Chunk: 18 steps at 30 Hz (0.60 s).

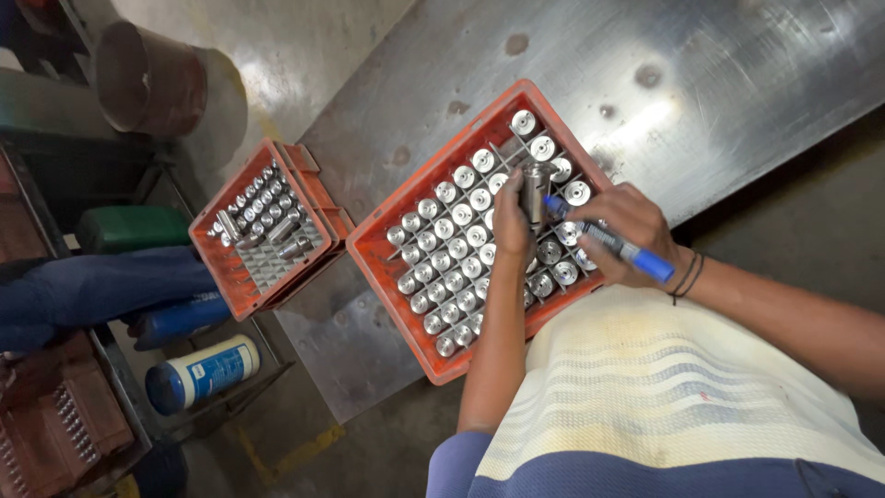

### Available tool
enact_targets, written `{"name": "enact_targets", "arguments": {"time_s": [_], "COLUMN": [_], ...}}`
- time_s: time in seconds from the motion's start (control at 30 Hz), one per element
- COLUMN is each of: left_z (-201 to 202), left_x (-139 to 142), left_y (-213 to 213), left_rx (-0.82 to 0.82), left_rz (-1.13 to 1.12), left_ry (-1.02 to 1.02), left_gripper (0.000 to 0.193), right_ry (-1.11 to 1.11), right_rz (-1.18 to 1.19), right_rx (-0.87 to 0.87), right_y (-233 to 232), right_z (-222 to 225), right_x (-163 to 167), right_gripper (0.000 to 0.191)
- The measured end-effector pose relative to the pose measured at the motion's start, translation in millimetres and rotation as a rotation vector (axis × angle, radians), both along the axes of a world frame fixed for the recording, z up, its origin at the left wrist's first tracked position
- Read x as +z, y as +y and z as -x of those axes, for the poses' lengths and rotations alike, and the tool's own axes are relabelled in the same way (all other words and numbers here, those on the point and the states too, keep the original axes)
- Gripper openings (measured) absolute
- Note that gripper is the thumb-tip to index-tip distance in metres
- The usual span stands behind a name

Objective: The person picks up small cylindrical metal parts from an orange crate, marks each one with a blue marker, and places them back into the crate. The person moves between two crates during the process.

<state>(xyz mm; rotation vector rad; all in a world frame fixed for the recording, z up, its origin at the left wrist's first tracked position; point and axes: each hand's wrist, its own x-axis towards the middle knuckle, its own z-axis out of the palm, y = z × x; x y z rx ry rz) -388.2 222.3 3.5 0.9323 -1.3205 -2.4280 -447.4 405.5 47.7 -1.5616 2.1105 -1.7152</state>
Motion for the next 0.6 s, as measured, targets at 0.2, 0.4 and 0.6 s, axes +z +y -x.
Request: {"name": "enact_targets", "arguments": {"time_s": [0.2,0.4,0.6], "left_z": [-2.8,-0.4,-0.4], "left_x": [-4.5,-1.9,13.1], "left_y": [9.0,9.5,-6.5], "left_rx": [0.075,0.013,-0.069], "left_rz": [-0.042,-0.024,0.87], "left_ry": [-0.002,0.106,-0.355], "left_gripper": [0.037,0.026,0.04], "right_ry": [-0.067,-0.118,-0.132], "right_rz": [-0.029,-0.037,-0.061], "right_rx": [0.022,0.008,-0.003], "right_y": [7.8,9.8,10.0], "right_z": [-6.3,-7.2,-3.0], "right_x": [-0.8,-8.4,-8.7], "right_gripper": [0.021,0.022,0.019]}}
